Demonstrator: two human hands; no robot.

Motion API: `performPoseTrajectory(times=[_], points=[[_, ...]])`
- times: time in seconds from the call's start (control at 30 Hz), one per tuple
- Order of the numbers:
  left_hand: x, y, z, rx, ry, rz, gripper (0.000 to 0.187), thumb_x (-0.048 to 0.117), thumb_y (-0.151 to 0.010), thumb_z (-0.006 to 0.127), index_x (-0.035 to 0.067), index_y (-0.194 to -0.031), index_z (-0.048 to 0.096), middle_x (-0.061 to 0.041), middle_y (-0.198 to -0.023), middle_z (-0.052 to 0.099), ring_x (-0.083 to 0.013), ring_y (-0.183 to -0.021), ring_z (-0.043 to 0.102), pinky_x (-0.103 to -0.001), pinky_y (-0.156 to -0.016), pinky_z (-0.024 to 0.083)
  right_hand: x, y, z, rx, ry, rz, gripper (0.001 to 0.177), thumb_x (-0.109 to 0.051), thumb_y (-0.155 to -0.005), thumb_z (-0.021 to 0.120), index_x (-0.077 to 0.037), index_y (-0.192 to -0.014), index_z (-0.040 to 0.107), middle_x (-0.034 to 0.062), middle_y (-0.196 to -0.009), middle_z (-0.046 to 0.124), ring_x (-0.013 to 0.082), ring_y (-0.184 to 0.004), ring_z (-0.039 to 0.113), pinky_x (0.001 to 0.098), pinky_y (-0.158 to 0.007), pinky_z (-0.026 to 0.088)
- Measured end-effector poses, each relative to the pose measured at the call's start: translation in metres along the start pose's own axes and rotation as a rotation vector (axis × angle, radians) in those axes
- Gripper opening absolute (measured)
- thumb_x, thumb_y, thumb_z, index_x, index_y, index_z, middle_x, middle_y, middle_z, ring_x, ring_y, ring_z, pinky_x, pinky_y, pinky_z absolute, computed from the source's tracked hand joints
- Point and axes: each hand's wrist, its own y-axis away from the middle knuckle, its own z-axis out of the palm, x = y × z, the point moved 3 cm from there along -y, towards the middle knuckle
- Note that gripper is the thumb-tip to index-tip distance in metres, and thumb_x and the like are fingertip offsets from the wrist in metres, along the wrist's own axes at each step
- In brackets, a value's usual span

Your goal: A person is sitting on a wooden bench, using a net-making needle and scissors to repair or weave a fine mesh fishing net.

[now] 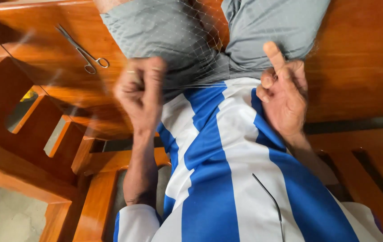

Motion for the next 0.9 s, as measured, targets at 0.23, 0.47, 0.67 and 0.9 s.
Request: performPoseTrajectory(times=[0.23,0.47,0.67,0.9], points=[[0.015,0.003,0.088,-0.567,0.033,-0.068,0.031,0.017,-0.112,0.057,-0.003,-0.131,0.07,-0.012,-0.117,0.079,-0.0156,-0.101,0.074,-0.028,-0.085,0.059,0.002,0.0,-0.006,0.014,-0.043,0.042,0.017,-0.03,-0.114,0.063,-0.024,-0.107,0.049,0.0085,-0.146,0.065,0.0072,-0.087,0.052,0.0187,-0.063,0.039],[0.023,-0.019,0.135,-0.786,0.054,0.0,0.031,0.032,-0.111,0.053,0.011,-0.088,0.056,0.006,-0.079,0.044,-0.007,-0.073,0.04,-0.031,-0.063,0.037,0.002,-0.002,-0.005,-0.001,-0.073,0.043,0.016,-0.031,-0.114,0.06,-0.022,-0.109,0.048,0.0214,-0.145,0.062,0.0114,-0.086,0.053,0.0232,-0.067,0.041],[-0.017,-0.02,0.149,-0.683,0.238,-0.202,0.018,0.014,-0.104,0.071,0.007,-0.086,0.072,0.006,-0.084,0.065,-0.0031,-0.078,0.054,-0.023,-0.066,0.048,-0.006,0.009,0.0,0.114,0.032,0.004,0.02,-0.027,-0.111,0.062,-0.016,-0.113,0.046,0.0305,-0.141,0.064,0.0159,-0.099,0.064,0.0206,-0.064,0.047],[-0.017,-0.021,0.146,-0.706,0.128,-0.222,0.017,0.017,-0.105,0.07,0.007,-0.091,0.072,0.006,-0.081,0.062,-0.0028,-0.074,0.051,-0.023,-0.065,0.045,-0.007,0.012,-0.008,0.143,0.092,0.007,0.016,-0.024,-0.112,0.061,-0.013,-0.115,0.051,0.0211,-0.122,0.067,0.0191,-0.099,0.067,0.0213,-0.064,0.05]])
